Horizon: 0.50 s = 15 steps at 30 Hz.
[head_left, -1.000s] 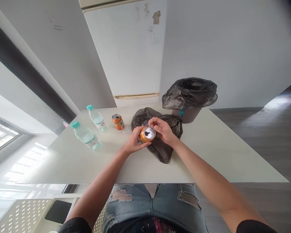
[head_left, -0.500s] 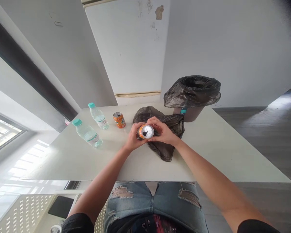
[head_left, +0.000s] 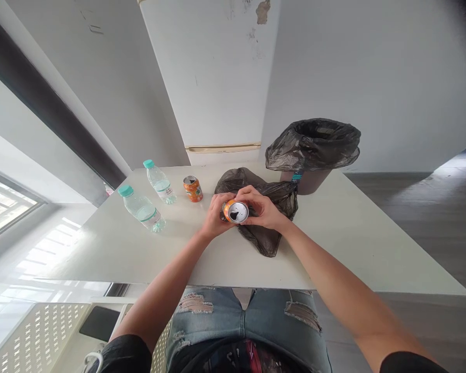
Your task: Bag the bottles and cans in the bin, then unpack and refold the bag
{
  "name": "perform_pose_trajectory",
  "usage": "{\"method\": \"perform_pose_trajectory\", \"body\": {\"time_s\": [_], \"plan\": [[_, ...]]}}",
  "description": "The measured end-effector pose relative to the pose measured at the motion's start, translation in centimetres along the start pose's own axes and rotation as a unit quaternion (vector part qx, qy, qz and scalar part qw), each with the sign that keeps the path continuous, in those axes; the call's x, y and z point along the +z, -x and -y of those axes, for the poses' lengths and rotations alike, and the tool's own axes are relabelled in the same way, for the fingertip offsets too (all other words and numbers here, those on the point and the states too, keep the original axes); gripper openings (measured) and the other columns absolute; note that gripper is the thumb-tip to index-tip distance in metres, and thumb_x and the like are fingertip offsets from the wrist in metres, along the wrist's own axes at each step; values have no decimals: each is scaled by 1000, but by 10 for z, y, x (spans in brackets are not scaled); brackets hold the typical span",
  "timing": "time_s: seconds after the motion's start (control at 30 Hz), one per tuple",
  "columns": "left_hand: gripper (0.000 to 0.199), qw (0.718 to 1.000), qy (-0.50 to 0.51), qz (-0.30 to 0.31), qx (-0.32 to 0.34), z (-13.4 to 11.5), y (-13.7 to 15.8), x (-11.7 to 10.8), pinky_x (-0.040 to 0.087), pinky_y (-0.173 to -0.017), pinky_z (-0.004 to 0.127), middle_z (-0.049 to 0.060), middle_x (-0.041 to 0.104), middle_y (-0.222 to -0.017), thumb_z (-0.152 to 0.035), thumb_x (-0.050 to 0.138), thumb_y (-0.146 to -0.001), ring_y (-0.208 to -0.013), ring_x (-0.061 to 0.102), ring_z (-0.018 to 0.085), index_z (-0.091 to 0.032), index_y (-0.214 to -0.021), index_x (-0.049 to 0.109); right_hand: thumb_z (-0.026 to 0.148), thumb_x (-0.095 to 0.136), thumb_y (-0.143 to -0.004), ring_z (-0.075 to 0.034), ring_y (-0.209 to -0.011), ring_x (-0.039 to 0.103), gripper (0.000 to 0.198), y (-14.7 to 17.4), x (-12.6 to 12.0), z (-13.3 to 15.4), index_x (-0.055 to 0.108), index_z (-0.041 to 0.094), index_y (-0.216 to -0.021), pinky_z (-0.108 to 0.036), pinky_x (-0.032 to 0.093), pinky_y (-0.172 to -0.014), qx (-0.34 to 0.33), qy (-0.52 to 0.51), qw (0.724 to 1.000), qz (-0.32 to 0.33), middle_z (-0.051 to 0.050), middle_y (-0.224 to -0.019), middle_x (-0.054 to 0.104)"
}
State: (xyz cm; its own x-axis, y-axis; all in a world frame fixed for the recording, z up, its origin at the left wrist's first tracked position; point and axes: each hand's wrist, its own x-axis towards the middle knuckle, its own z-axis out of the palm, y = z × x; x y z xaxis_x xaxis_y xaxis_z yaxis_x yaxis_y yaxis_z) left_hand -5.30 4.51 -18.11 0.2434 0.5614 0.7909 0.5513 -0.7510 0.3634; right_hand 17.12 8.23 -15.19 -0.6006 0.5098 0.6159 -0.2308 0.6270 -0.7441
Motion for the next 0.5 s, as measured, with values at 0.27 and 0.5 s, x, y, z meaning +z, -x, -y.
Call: {"method": "perform_pose_trajectory", "body": {"time_s": [0.27, 0.5], "plan": [[68, 992, -62, -95, 63, -18, -17, -16, 57, -97, 45, 14, 70, -127, -52, 85, -86, -116, 69, 29, -24, -139, 51, 39, 97, -74, -20, -107, 59, 77, 1, 1, -10, 64, 41, -143, -35, 56, -88, 8, -29, 999, -42, -8, -145, 48], [61, 956, -118, -265, 49, -125, -43, -49, 59, -100, 48, 8, 69, -119, -42, 83, -87, -113, 67, 27, -24, -138, 55, 54, 93, -77, -24, -110, 58, 63, 2, 2, -3, 70, 35, -133, -38, 57, -88, 42, -14, 997, -59, -10, -139, 54]]}}
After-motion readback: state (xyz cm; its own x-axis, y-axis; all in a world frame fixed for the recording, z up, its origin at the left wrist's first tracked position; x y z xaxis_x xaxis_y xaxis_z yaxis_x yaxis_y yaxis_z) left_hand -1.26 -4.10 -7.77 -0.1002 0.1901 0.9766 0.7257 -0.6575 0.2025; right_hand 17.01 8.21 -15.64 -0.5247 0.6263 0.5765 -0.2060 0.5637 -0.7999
